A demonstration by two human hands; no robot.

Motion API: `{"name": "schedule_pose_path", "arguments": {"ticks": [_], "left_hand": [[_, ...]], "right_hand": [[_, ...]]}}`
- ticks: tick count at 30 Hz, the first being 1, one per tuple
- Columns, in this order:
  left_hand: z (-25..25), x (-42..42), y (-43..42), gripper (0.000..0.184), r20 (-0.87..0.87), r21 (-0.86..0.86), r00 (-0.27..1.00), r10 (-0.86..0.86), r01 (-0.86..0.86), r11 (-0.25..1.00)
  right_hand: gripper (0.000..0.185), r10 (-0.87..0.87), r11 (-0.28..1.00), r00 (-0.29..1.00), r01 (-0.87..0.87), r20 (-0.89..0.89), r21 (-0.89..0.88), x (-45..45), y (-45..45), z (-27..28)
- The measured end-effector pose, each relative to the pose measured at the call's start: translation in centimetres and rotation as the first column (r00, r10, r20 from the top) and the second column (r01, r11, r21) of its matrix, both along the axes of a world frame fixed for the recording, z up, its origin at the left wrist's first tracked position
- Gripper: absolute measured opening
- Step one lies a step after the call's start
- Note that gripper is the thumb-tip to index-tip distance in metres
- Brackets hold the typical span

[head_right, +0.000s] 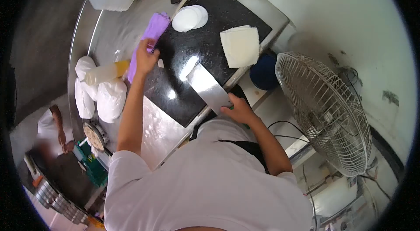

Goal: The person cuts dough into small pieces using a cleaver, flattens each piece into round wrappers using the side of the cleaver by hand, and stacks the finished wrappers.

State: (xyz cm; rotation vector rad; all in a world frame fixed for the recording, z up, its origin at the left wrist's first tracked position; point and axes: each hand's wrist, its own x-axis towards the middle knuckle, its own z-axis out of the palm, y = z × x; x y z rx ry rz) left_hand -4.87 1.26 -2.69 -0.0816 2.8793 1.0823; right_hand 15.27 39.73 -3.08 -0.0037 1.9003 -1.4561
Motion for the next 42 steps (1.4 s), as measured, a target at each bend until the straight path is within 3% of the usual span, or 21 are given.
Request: {"name": "schedule_pose_path", "arguments": {"ticks": [3, 5, 7, 14, 17, 19, 20, 22, 26, 28, 29, 30, 32, 33, 35, 42], "left_hand": [[0.9, 5.7, 0.6, 0.041, -0.033, -0.084, 0.997, -0.072, 0.069, 0.994], [1.1, 7.9, 0.7, 0.038, -0.079, 0.064, 0.988, -0.132, 0.137, 0.988], [-0.2, 8.1, 0.1, 0.037, -0.085, 0.078, 0.991, -0.102, 0.108, 0.991], [-0.8, 7.5, -0.2, 0.021, -0.154, 0.054, 0.974, -0.165, 0.175, 0.983], [-0.9, 8.4, -0.2, 0.013, -0.179, 0.061, 0.962, -0.208, 0.222, 0.973], [-0.7, 9.8, 1.1, 0.009, -0.212, 0.098, 0.943, -0.258, 0.283, 0.954], [-0.4, 11.5, 2.3, 0.008, -0.171, 0.134, 0.94, -0.296, 0.319, 0.938], [-0.8, 15.3, 5.0, 0.008, -0.273, 0.287, 0.889, -0.369, 0.441, 0.85], [-1.8, 19.4, 7.1, 0.013, -0.133, 0.396, 0.868, -0.479, 0.489, 0.777], [-2.7, 18.0, 7.2, 0.011, -0.077, 0.31, 0.85, -0.521, 0.517, 0.798], [-2.8, 17.0, 7.3, 0.008, 0.077, 0.284, 0.828, -0.555, 0.516, 0.808], [-2.5, 16.5, 7.7, 0.008, 0.084, 0.288, 0.81, -0.58, 0.538, 0.792], [-1.5, 15.0, 8.7, 0.018, 0.332, 0.104, 0.785, -0.522, 0.52, 0.848], [-1.1, 14.2, 9.0, 0.018, 0.328, 0.106, 0.775, -0.541, 0.538, 0.836], [-0.8, 13.8, 9.0, 0.032, 0.276, -0.174, 0.806, -0.523, 0.577, 0.798], [-0.1, 13.5, 9.4, 0.039, 0.329, -0.248, 0.803, -0.496, 0.581, 0.776]], "right_hand": [[0.04, 0.004, 1.0, 0.998, -0.004, -0.067, -0.006, -0.2, 0.3, -0.4], [0.04, 0.022, 1.0, 0.995, -0.023, -0.094, -0.009, -0.4, 0.3, -0.7], [0.041, 0.034, 0.996, 0.991, -0.024, -0.127, 0.083, -1.2, 0.0, 0.1], [0.045, 0.034, 0.992, 0.975, -0.006, -0.221, 0.125, -1.7, -1.5, 1.7], [0.044, -0.07, 0.985, 0.987, 0.092, -0.145, 0.146, 0.2, -2.1, 1.1], [0.039, -0.166, 0.97, 0.948, 0.207, -0.271, 0.131, 2.1, -2.3, 0.8], [0.039, -0.183, 0.963, 0.945, 0.227, -0.271, 0.142, 3.1, -2.3, 0.8], [0.034, -0.295, 0.929, 0.926, 0.336, -0.235, 0.158, 5.9, -2.5, 1.0], [0.029, -0.564, 0.795, 0.81, 0.585, -0.16, 0.159, 11.7, -4.6, 2.2], [0.029, -0.633, 0.755, 0.767, 0.641, -0.104, 0.137, 14.6, -5.6, 2.6], [0.03, -0.687, 0.718, 0.725, 0.687, -0.052, 0.11, 16.0, -5.9, 2.7], [0.03, -0.708, 0.696, 0.704, 0.708, -0.046, 0.115, 17.6, -6.5, 2.8], [0.031, -0.748, 0.649, 0.661, 0.747, -0.062, 0.141, 19.3, -7.5, 2.9], [0.031, -0.762, 0.632, 0.645, 0.762, -0.067, 0.142, 20.0, -7.8, 2.8], [0.032, -0.764, 0.636, 0.644, 0.761, -0.034, 0.13, 22.2, -8.1, 2.6], [0.031, -0.797, 0.6, 0.604, 0.793, -0.009, 0.102, 23.5, -8.0, 2.0]]}}
